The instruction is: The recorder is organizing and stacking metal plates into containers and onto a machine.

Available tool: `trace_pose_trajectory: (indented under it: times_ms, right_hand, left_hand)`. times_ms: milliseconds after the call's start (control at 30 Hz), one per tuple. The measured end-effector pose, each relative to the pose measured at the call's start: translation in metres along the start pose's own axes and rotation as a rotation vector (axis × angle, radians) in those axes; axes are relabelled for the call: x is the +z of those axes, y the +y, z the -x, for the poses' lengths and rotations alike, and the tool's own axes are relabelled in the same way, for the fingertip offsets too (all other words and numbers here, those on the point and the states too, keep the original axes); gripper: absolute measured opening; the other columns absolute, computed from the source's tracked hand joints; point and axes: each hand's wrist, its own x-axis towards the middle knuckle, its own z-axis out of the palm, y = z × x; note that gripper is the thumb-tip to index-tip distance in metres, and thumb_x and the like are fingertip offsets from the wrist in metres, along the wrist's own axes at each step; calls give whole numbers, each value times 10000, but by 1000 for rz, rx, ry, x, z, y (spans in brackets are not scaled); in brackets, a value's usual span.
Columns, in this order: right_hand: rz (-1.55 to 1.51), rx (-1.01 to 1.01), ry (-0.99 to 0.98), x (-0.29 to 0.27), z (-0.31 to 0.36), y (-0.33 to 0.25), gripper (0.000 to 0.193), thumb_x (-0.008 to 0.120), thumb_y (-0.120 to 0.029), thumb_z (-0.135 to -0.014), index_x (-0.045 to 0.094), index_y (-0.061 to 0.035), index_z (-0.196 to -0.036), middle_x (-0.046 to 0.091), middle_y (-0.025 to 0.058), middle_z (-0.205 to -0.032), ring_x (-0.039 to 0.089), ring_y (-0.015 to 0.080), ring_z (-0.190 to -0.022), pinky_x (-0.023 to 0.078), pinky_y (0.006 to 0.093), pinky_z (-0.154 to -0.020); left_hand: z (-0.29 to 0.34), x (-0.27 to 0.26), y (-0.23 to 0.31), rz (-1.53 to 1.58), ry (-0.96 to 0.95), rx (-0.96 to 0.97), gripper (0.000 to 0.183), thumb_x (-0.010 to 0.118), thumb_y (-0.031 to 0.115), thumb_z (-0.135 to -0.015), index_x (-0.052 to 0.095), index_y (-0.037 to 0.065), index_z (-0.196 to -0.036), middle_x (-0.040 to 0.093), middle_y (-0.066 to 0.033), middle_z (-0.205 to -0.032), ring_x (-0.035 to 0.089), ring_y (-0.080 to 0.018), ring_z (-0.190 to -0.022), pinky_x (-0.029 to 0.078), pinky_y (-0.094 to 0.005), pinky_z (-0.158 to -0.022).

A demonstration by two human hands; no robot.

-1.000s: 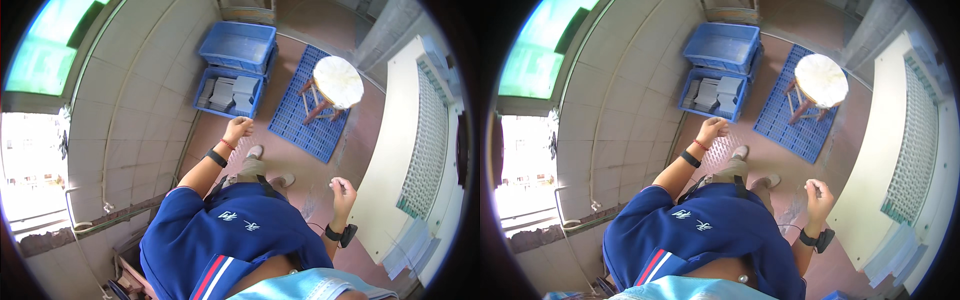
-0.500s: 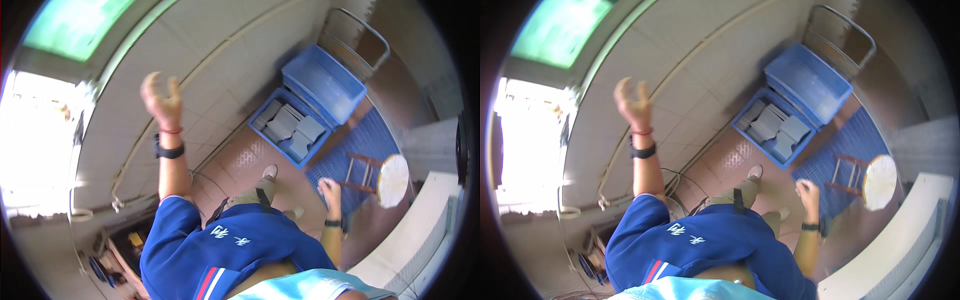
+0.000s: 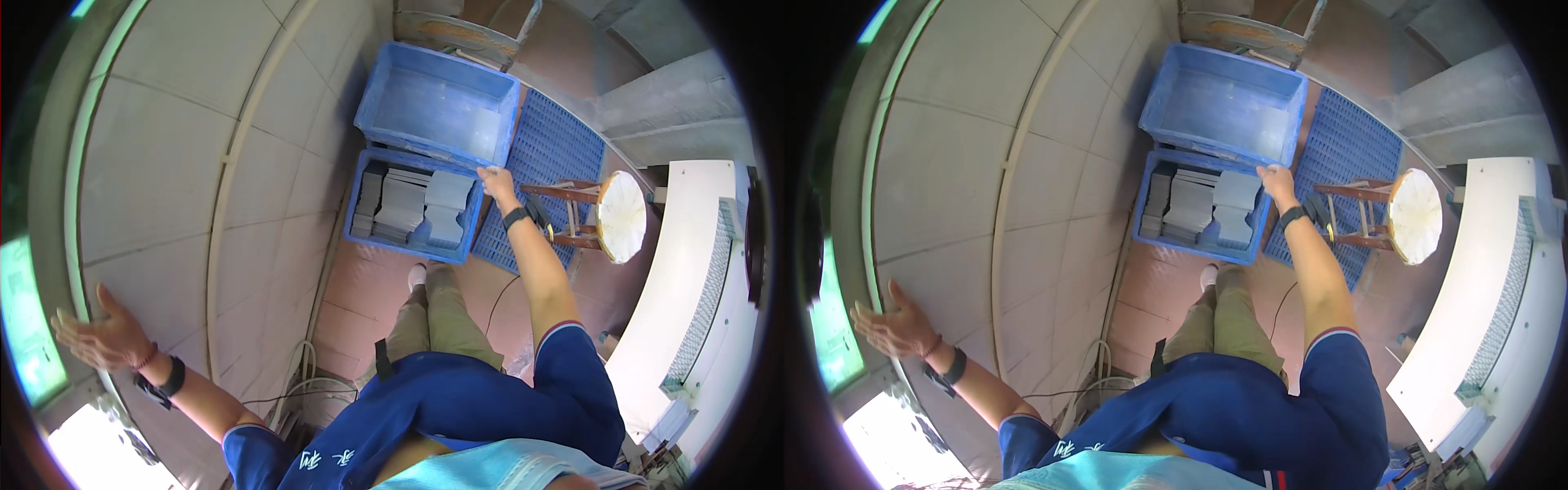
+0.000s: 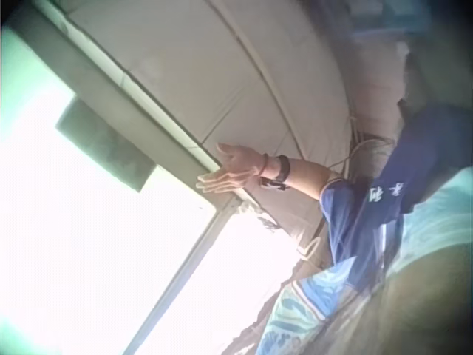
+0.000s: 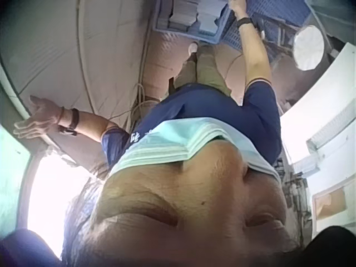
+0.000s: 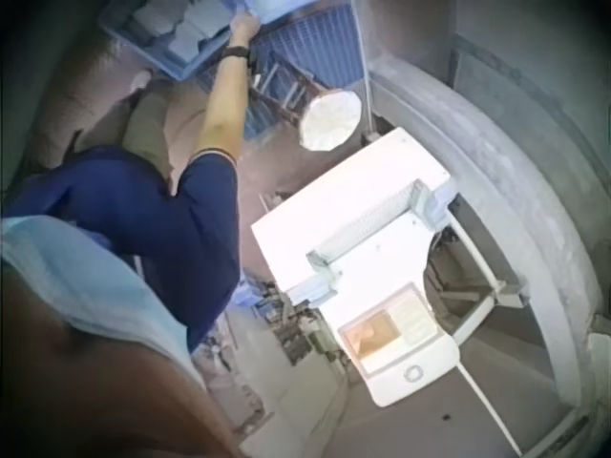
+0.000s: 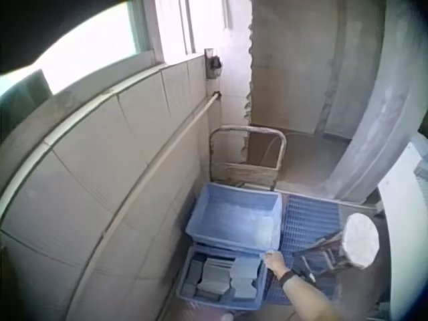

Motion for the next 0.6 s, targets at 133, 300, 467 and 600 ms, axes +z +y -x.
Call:
trace_pose_trajectory:
  times_ms: [133,300,467,600]
  right_hand:
    - [601,-168,192,39,-87,-5,538,654,-394,-758,601,89,-986,640,213,-923,627,365,-792,506,376,-710]
    - [748,62,62,92,-153,-19,490,600,-437,-732,660,17,-904,629,220,-983,608,364,-904,481,399,-769]
    - [1027,123,-54,100,-208,-4,493,541,-477,-774,665,-40,-965,618,183,-1058,577,328,-1013,440,404,-882]
    - [1059,182,-2,111,-222,18,423,519,-439,-799,686,-72,-926,642,163,-997,609,314,-951,466,405,-834]
  left_hand:
    - [17,15,-6,-50,-39,1,669,476,645,-795,485,96,-1178,575,-110,-1130,584,-281,-1009,518,-369,-759]
    - [31,24,-23,-111,-135,-3,694,461,659,-791,482,88,-1187,583,-107,-1109,615,-284,-922,526,-373,-708]
    - [31,18,-8,25,-183,-130,614,508,578,-820,491,56,-1143,553,-139,-1121,572,-328,-958,481,-439,-767]
    - [25,10,10,47,-172,10,591,508,536,-843,463,36,-1155,533,-157,-1109,563,-338,-961,460,-461,-787]
